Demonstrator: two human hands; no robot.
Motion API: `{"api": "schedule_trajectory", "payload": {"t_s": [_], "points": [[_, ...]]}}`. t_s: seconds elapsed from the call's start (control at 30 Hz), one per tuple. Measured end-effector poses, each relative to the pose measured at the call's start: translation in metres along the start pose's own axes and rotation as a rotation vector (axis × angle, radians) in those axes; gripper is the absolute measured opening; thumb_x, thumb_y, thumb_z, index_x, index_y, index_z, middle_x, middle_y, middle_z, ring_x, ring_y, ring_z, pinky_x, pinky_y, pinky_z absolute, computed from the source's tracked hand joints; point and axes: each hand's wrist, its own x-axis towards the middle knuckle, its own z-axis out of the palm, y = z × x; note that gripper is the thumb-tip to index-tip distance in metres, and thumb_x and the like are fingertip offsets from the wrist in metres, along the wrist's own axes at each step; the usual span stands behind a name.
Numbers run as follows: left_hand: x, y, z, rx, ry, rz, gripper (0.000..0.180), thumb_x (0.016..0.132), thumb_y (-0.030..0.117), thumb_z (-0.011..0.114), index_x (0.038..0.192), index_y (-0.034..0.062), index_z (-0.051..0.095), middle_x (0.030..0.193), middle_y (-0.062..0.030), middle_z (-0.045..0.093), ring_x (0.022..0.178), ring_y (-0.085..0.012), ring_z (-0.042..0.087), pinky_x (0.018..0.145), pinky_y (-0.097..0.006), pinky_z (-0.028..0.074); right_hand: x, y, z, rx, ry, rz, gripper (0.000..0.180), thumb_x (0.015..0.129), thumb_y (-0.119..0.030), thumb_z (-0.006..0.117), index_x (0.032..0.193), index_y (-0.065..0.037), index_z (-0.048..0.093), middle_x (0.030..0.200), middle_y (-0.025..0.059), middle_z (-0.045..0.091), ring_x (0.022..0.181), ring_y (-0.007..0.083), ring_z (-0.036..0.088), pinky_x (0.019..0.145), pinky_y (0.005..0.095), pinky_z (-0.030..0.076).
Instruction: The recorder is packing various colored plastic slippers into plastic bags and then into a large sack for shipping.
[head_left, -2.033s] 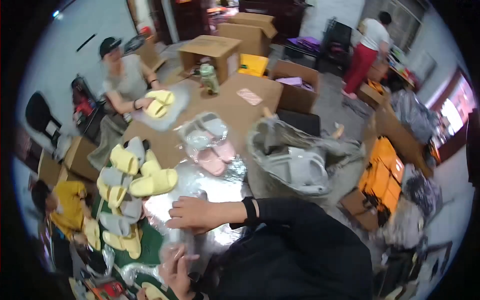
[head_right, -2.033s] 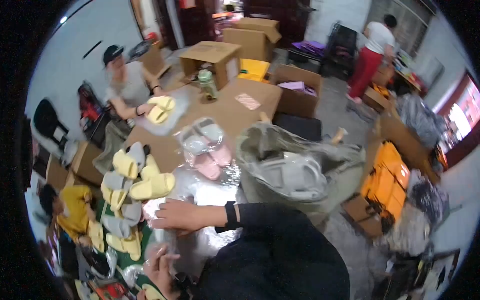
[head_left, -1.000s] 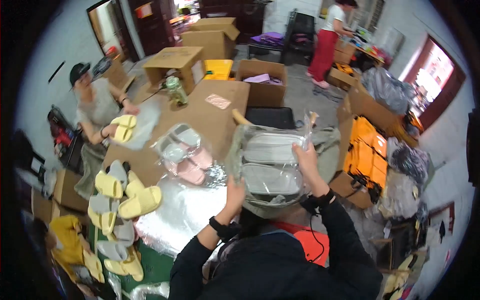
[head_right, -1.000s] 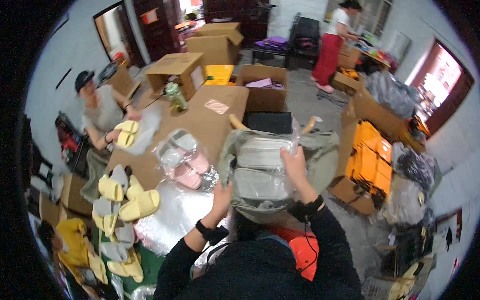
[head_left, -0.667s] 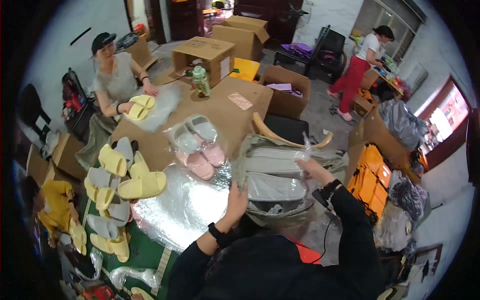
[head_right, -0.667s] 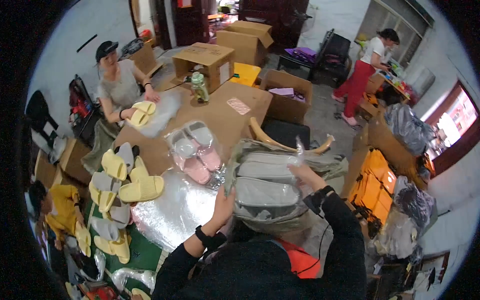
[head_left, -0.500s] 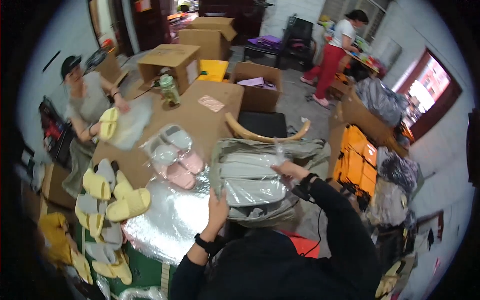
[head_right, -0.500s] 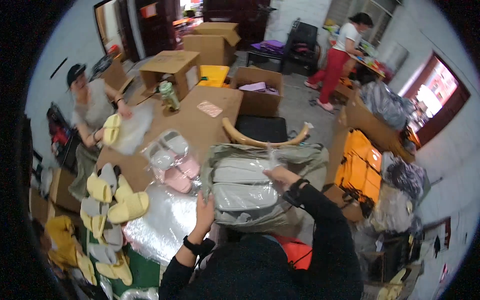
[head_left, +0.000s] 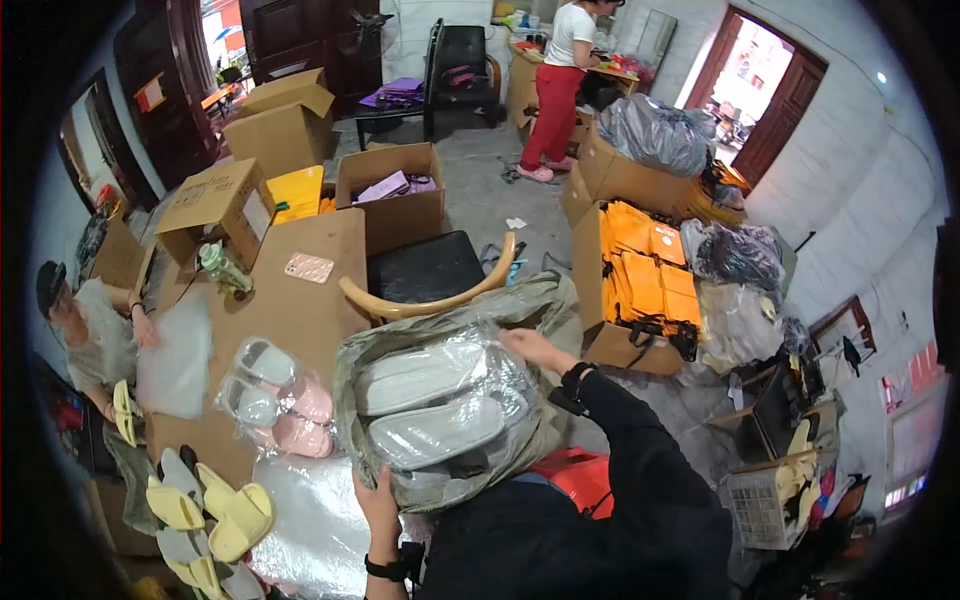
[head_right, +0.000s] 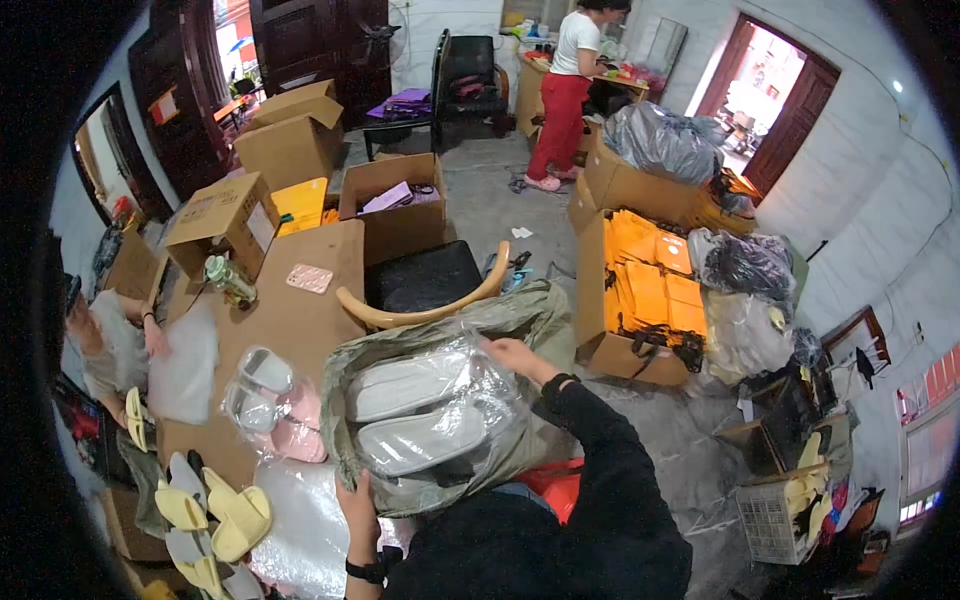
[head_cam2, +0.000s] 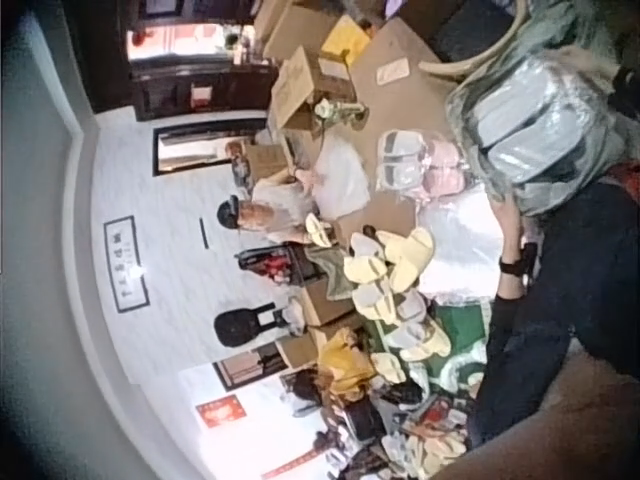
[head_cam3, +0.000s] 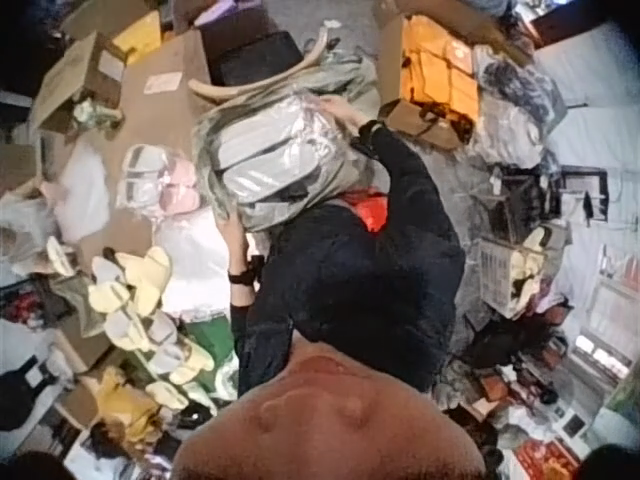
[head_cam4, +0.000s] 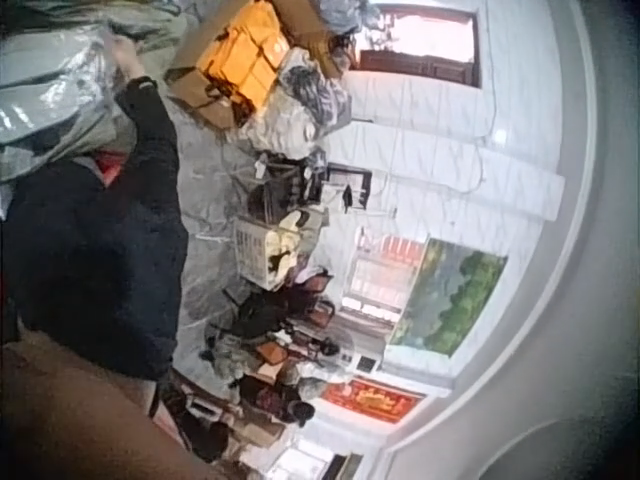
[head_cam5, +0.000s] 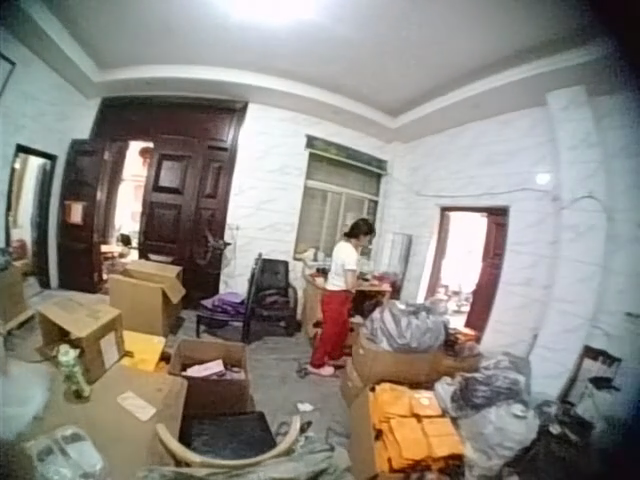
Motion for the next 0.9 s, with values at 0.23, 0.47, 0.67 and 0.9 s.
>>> {"api": "schedule_trajectory", "payload": {"t_s": [0.23,0.47,0.67,0.9], "points": [[0.013,-0.019,-0.002,-0.057,0.027,-0.111,0.045,0.085,0.009,0.055,0.124,-0.0042,0.038,0.118,-0.0137,0.049,0.102,-0.0226,0.05,0.09,-0.03,0.037,-0.034,0.063,0.012,-1.241,-0.187,-0.229,0.029,0.074,-0.025,0.051,0.094,-0.007,0.063,0.109,0.0117,0.058,0.113,0.027,0.047,0.103,0.0536,0.02],[0.004,-0.004,0.005,-0.086,0.026,-0.05,0.039,0.085,0.008,0.054,0.121,-0.0049,0.042,0.113,-0.013,0.053,0.098,-0.0208,0.052,0.086,-0.03,0.04,-0.04,0.106,0.018,-1.42,-0.198,-0.367,0.019,0.075,-0.026,0.052,0.08,-0.013,0.064,0.077,0.0066,0.062,0.09,0.0227,0.057,0.104,0.0509,0.017],[0.017,-0.033,-0.022,0.059,-0.055,-0.057,0.035,0.087,0.013,0.055,0.115,-0.0061,0.047,0.105,-0.0126,0.057,0.09,-0.0196,0.054,0.081,-0.03,0.042,-0.069,0.047,-0.022,-1.799,-0.128,-0.041,0.018,0.079,-0.019,0.051,0.073,-0.017,0.068,0.068,0.0014,0.062,0.087,0.0227,0.058,0.107,0.0522,0.011],[0.009,-0.021,-0.017,-0.257,-0.118,-0.161,0.036,0.089,0.023,0.051,0.111,-0.0053,0.048,0.101,-0.0136,0.057,0.084,-0.0211,0.057,0.069,-0.033,0.048,-0.134,0.015,-0.083,-1.954,0.163,0.141,0.022,0.082,-0.02,0.05,0.083,-0.015,0.071,0.085,0.002,0.067,0.107,0.0267,0.051,0.107,0.0547,0.005]]}}
